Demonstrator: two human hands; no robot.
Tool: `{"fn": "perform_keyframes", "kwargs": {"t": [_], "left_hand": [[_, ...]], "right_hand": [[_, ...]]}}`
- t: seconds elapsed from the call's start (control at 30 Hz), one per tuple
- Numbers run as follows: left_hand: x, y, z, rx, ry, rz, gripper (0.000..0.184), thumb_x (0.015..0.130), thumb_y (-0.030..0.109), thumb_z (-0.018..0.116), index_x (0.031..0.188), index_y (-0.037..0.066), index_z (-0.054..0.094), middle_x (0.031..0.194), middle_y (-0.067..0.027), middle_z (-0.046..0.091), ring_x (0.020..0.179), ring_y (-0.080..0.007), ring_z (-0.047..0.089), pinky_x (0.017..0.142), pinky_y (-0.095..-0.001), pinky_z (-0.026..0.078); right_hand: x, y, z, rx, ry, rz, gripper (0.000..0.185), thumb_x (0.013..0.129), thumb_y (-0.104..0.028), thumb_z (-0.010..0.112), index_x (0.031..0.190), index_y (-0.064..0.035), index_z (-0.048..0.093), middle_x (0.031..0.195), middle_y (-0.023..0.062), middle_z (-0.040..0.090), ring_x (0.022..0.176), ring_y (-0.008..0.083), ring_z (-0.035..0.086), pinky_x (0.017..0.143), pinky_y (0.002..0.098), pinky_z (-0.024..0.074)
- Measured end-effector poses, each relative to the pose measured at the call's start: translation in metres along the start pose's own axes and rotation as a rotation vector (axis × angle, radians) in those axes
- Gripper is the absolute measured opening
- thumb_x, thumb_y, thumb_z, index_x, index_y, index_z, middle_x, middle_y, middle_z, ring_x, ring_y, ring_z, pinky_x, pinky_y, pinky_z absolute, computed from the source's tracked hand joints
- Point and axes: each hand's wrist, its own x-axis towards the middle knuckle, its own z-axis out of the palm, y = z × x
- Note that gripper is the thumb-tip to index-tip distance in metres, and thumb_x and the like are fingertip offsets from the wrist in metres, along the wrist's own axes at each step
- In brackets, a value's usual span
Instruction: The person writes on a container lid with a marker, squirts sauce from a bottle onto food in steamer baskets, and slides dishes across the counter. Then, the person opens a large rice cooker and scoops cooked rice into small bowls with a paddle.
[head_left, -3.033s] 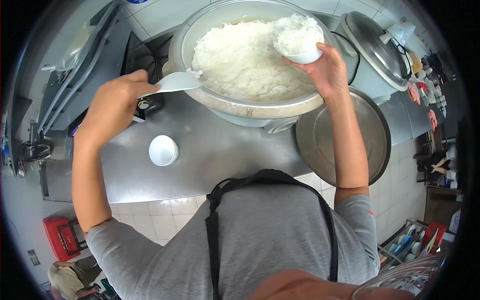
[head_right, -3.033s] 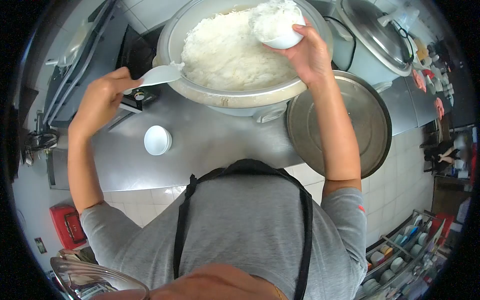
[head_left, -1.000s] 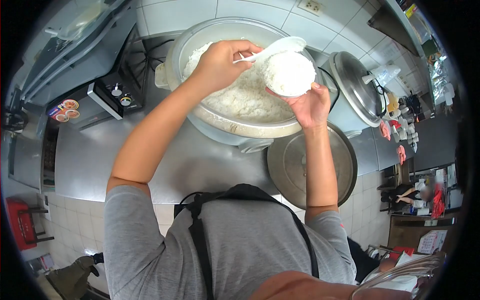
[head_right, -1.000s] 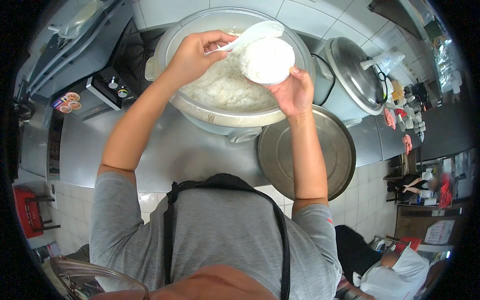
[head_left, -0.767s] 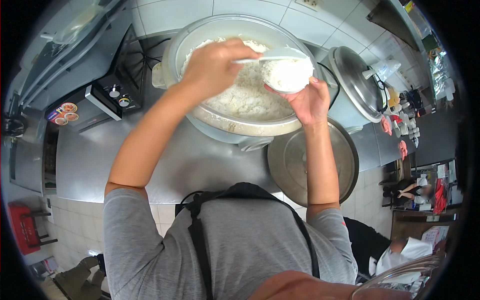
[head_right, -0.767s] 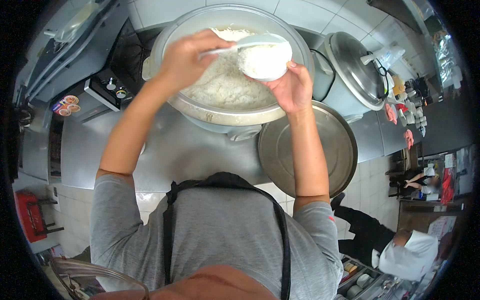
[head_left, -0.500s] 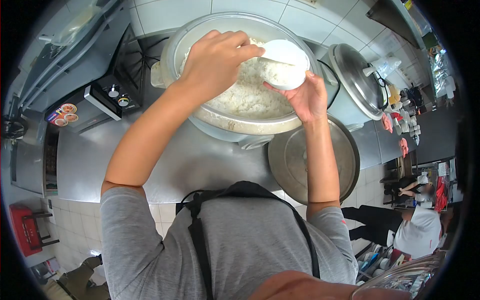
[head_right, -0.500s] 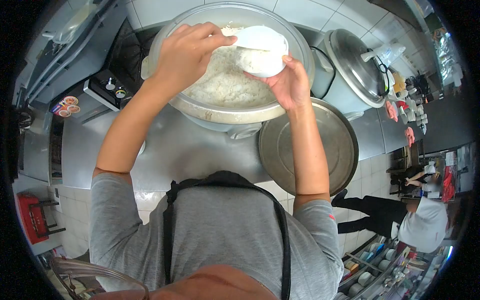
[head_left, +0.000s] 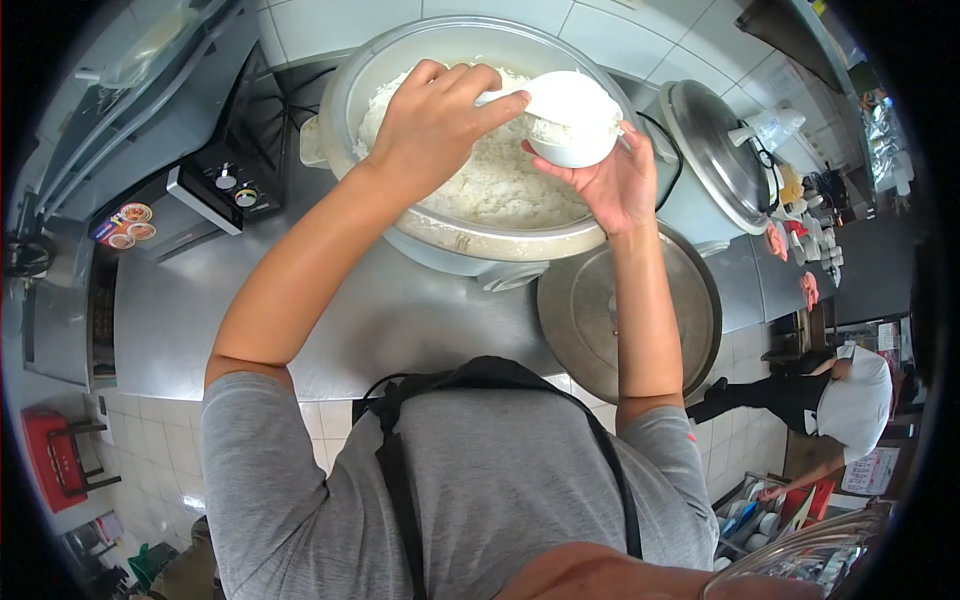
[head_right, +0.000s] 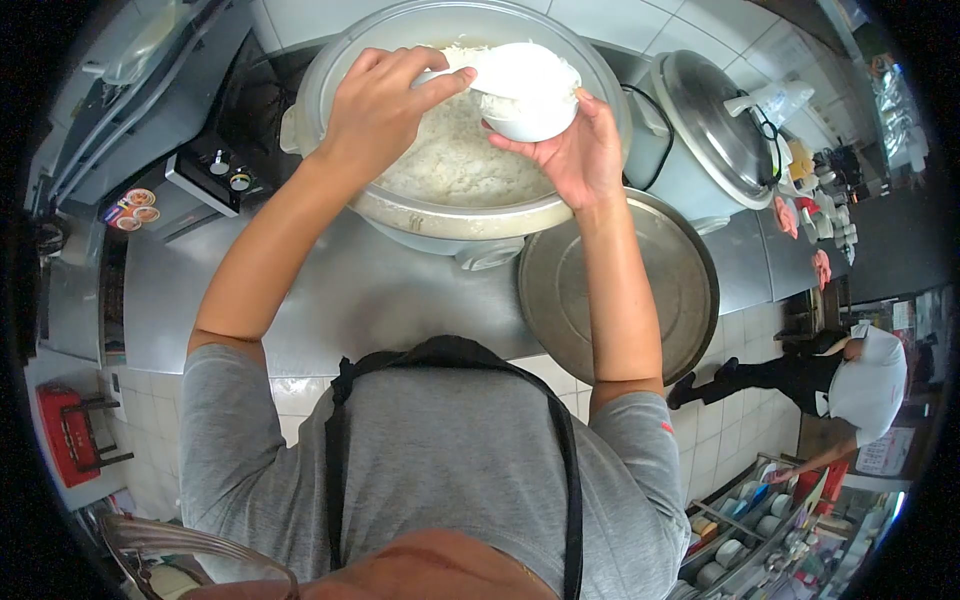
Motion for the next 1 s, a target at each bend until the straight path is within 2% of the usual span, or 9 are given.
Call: {"fn": "perform_keyframes", "kwargs": {"t": [0.07, 0.17, 0.27, 0.4, 0.57, 0.67, 0.77, 0.87, 1.0], "left_hand": [[0.002, 0.002, -0.004, -0.129, -0.069, -0.122, 0.044, 0.075, 0.003, 0.061, 0.111, 0.026, 0.07, 0.095, 0.0025, 0.066, 0.08, -0.0157, 0.061, 0.074, -0.03, 0.042], [0.004, -0.002, -0.008, -0.129, 0.063, -0.14, 0.044, 0.074, 0.004, 0.061, 0.111, 0.028, 0.07, 0.096, 0.0033, 0.066, 0.078, -0.0133, 0.06, 0.072, -0.0301, 0.041], [0.01, 0.012, -0.018, 0.085, 0.14, 0.114, 0.044, 0.073, 0.006, 0.062, 0.11, 0.029, 0.07, 0.096, 0.0045, 0.065, 0.077, -0.0114, 0.059, 0.07, -0.0297, 0.039], [0.01, 0.008, -0.008, 0.21, 0.111, 0.101, 0.042, 0.074, 0.008, 0.061, 0.108, 0.03, 0.07, 0.096, 0.0068, 0.065, 0.077, -0.0094, 0.059, 0.07, -0.0292, 0.038], [0.01, -0.005, -0.007, 0.203, 0.139, 0.009, 0.036, 0.077, 0.009, 0.059, 0.104, 0.03, 0.07, 0.096, 0.009, 0.064, 0.076, -0.0092, 0.059, 0.069, -0.0283, 0.036], [0.014, 0.003, -0.011, 0.163, 0.19, 0.028, 0.037, 0.077, 0.007, 0.06, 0.104, 0.031, 0.07, 0.095, 0.0094, 0.064, 0.077, -0.0089, 0.06, 0.068, -0.0285, 0.036], [0.008, 0.001, -0.004, 0.168, 0.083, 0.02, 0.037, 0.077, 0.004, 0.06, 0.104, 0.029, 0.071, 0.094, 0.0088, 0.065, 0.078, -0.0092, 0.06, 0.069, -0.0297, 0.036], [0.007, -0.006, -0.001, -0.092, 0.078, -0.174, 0.036, 0.079, 0.002, 0.06, 0.103, 0.027, 0.071, 0.093, 0.0068, 0.066, 0.078, -0.0106, 0.061, 0.071, -0.0306, 0.036], [0.009, -0.004, -0.008, -0.037, 0.043, -0.086, 0.034, 0.078, 0.001, 0.063, 0.104, 0.023, 0.071, 0.092, 0.0043, 0.067, 0.08, -0.014, 0.062, 0.074, -0.0316, 0.036]], "right_hand": [[0.0, -0.001, 0.003, -0.006, 0.027, -0.01, 0.069, 0.091, -0.039, 0.048, 0.139, 0.0074, 0.03, 0.135, 0.0295, 0.046, 0.117, 0.0532, 0.052, 0.092, 0.0585, 0.0531], [0.0, -0.001, 0.007, -0.004, 0.025, -0.019, 0.067, 0.092, -0.038, 0.045, 0.139, 0.0076, 0.03, 0.136, 0.0298, 0.045, 0.117, 0.053, 0.052, 0.092, 0.0586, 0.0533], [0.002, 0.001, 0.006, -0.013, 0.039, -0.026, 0.064, 0.094, -0.036, 0.042, 0.139, 0.0072, 0.03, 0.137, 0.0284, 0.044, 0.119, 0.0495, 0.052, 0.093, 0.0587, 0.053], [0.002, 0.002, 0.007, -0.068, 0.095, -0.02, 0.059, 0.095, -0.033, 0.04, 0.139, 0.0063, 0.031, 0.138, 0.0255, 0.044, 0.121, 0.0429, 0.052, 0.094, 0.0589, 0.0526], [0.003, 0.002, 0.004, -0.098, 0.09, -0.034, 0.06, 0.095, -0.033, 0.043, 0.139, 0.0063, 0.031, 0.138, 0.0238, 0.044, 0.122, 0.0395, 0.052, 0.094, 0.0596, 0.0516], [0.002, 0.003, 0.005, -0.079, 0.083, -0.031, 0.062, 0.094, -0.033, 0.044, 0.139, 0.0067, 0.032, 0.138, 0.0233, 0.044, 0.122, 0.0394, 0.052, 0.095, 0.0604, 0.05], [0.0, 0.003, 0.005, -0.042, 0.084, -0.015, 0.063, 0.092, -0.034, 0.046, 0.139, 0.0071, 0.033, 0.138, 0.0231, 0.045, 0.123, 0.0398, 0.052, 0.097, 0.0615, 0.0476], [0.0, 0.0, 0.006, -0.03, 0.087, -0.009, 0.064, 0.09, -0.033, 0.049, 0.138, 0.0071, 0.035, 0.138, 0.023, 0.046, 0.124, 0.0399, 0.051, 0.099, 0.0626, 0.0456], [-0.003, 0.003, 0.009, -0.068, 0.094, -0.017, 0.068, 0.086, -0.033, 0.053, 0.137, 0.007, 0.035, 0.137, 0.0228, 0.047, 0.125, 0.0399, 0.05, 0.1, 0.0636, 0.0441]]}}
